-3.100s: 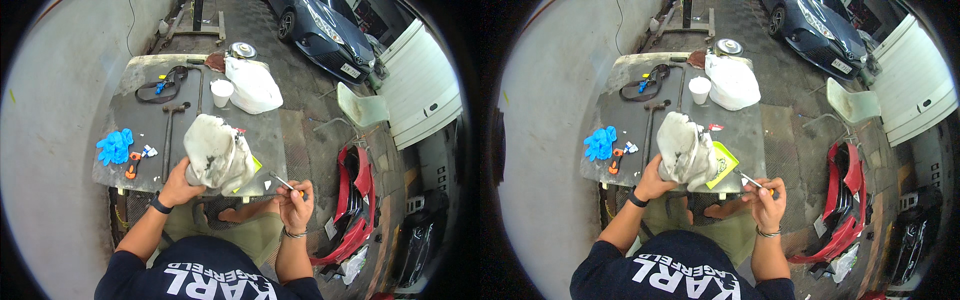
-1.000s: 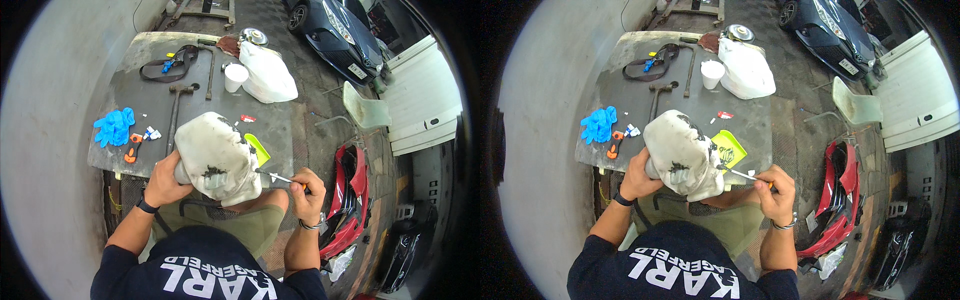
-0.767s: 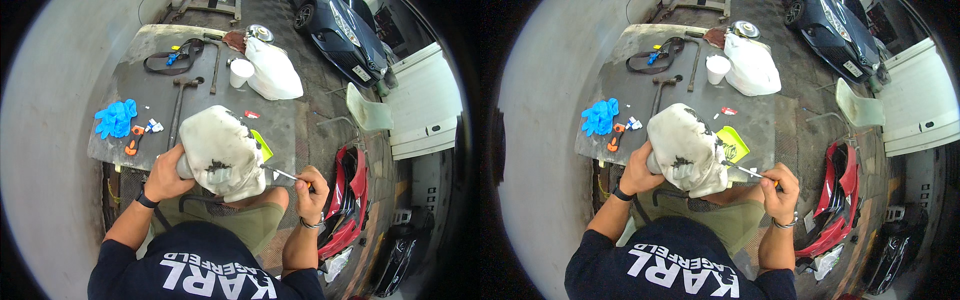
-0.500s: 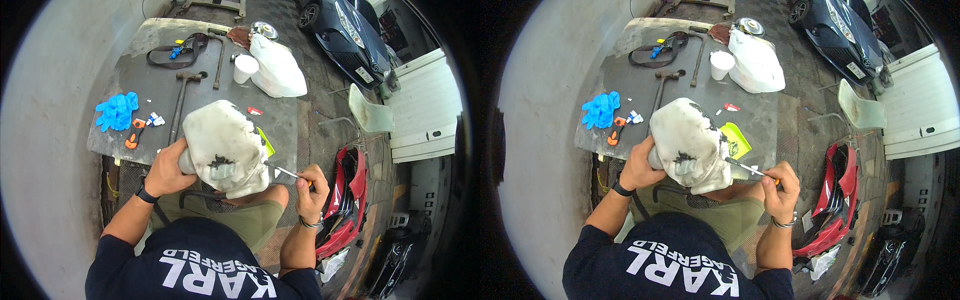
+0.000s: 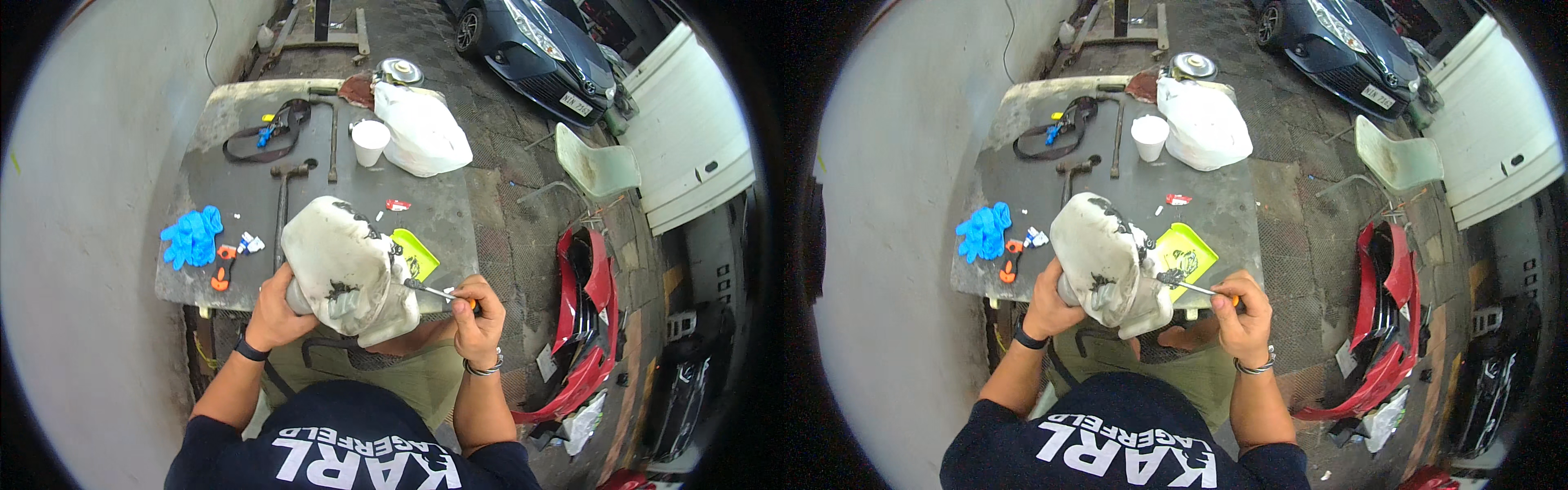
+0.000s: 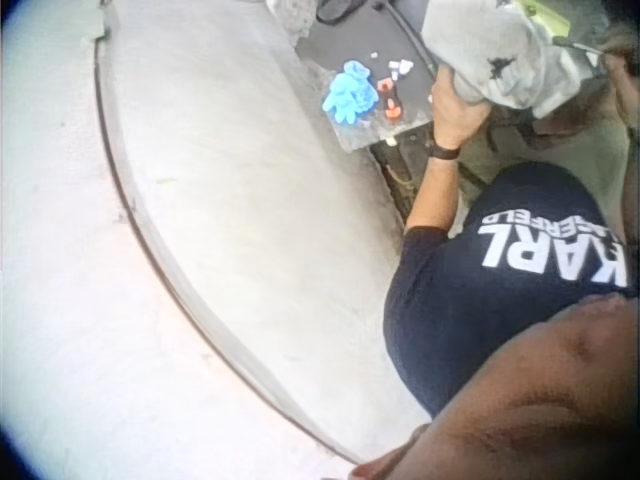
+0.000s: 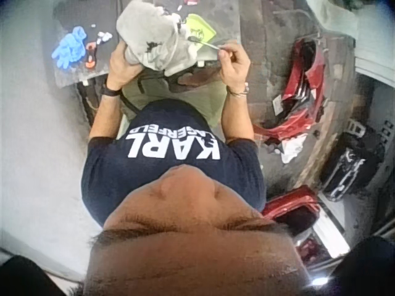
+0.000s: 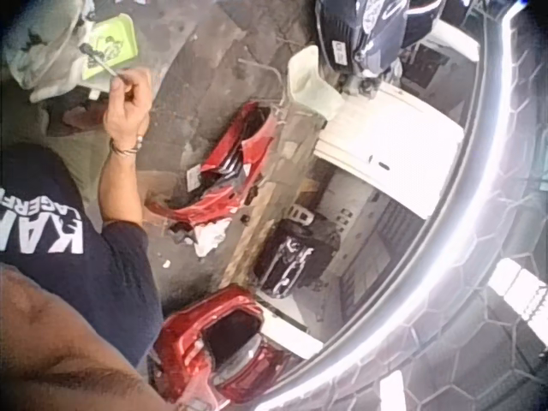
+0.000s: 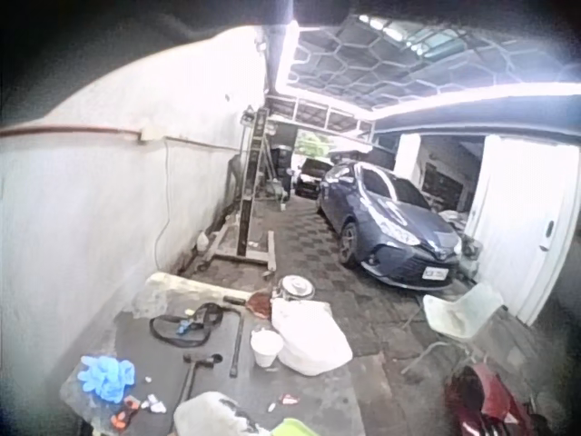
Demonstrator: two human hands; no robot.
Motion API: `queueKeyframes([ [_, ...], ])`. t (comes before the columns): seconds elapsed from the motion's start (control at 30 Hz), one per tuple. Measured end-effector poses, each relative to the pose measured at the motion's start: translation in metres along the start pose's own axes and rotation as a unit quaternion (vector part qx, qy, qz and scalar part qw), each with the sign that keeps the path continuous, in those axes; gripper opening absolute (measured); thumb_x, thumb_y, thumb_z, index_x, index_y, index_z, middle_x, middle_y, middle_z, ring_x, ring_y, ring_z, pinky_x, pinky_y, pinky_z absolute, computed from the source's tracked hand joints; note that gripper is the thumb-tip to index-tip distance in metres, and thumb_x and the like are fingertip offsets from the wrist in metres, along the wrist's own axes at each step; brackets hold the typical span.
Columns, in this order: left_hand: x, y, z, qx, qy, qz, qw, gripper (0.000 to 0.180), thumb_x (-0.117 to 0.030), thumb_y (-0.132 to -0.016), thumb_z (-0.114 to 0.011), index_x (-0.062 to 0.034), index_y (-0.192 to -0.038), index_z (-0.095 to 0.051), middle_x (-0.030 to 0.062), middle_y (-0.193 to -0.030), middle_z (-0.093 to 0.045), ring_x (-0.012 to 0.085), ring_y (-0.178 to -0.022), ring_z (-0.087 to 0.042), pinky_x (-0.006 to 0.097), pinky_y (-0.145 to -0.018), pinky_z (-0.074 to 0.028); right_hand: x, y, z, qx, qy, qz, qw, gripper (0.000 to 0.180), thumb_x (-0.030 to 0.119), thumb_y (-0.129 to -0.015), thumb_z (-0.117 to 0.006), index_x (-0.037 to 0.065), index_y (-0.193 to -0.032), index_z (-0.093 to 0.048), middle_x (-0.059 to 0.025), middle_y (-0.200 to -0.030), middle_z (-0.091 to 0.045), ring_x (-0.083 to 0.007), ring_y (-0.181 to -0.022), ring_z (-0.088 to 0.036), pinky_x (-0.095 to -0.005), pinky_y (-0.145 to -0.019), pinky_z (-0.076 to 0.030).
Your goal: The person sits at a workbench and applies a substance from a small tube onto a screwdriver. They then use the screwdriver to spread the substance onto a white plastic car part, likely a headlight housing, while holding it in their left hand.
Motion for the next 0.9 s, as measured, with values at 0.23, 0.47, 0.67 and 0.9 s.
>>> queueKeyframes([
  [0.23,0.007,0.001,-0.004,-0.001,0.056,-0.006,0.998,0.078,-0.017,-0.072,-0.093,0.0016,-0.138,-0.057,0.0161,-0.121,-0.076,0.0261,-0.112,-0.074,0.038,-0.099,-0.055,0.005,0.002,-0.015,-0.014,-0.068,-0.016,0.997,0.021,0.021,-0.101,-0.071,0.000,-0.102,-0.066,-0.0062,-0.093,-0.061,-0.0132,-0.082,-0.050,-0.0282,-0.075,-0.040],
  [0.47,0.017,0.004,-0.010,0.001,0.112,0.012,0.994,0.084,-0.017,-0.072,-0.095,0.0015,-0.142,-0.054,0.0138,-0.131,-0.070,0.0225,-0.118,-0.068,0.038,-0.104,-0.052,0.000,0.009,-0.028,-0.007,-0.146,-0.061,0.987,0.017,0.017,-0.102,-0.070,0.001,-0.106,-0.067,-0.0039,-0.095,-0.063,-0.0109,-0.085,-0.052,-0.0272,-0.077,-0.042],
  [0.67,0.022,0.001,-0.021,0.010,0.210,0.038,0.977,0.092,-0.017,-0.069,-0.098,0.0008,-0.146,-0.051,0.0111,-0.137,-0.067,0.0212,-0.123,-0.065,0.038,-0.110,-0.048,0.008,0.011,-0.049,-0.013,-0.227,-0.125,0.966,0.018,0.017,-0.103,-0.070,0.001,-0.109,-0.068,-0.0004,-0.098,-0.066,-0.0089,-0.090,-0.054,-0.0262,-0.082,-0.045],
  [0.9,0.046,0.007,-0.018,0.024,0.201,0.023,0.979,0.077,-0.011,-0.081,-0.089,-0.0031,-0.147,-0.050,0.0120,-0.137,-0.065,0.0204,-0.124,-0.064,0.037,-0.105,-0.053,0.029,0.005,-0.084,0.030,-0.276,-0.136,0.951,0.018,0.017,-0.104,-0.069,0.002,-0.112,-0.067,-0.0009,-0.101,-0.065,-0.0087,-0.090,-0.053,-0.0269,-0.081,-0.045],
])
Point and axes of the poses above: each hand's wrist, its own y-axis away from the middle knuckle, its own z-axis out of the back of the hand, x = y × z, the point moved 2 cm from there along -y, towards the middle knuckle
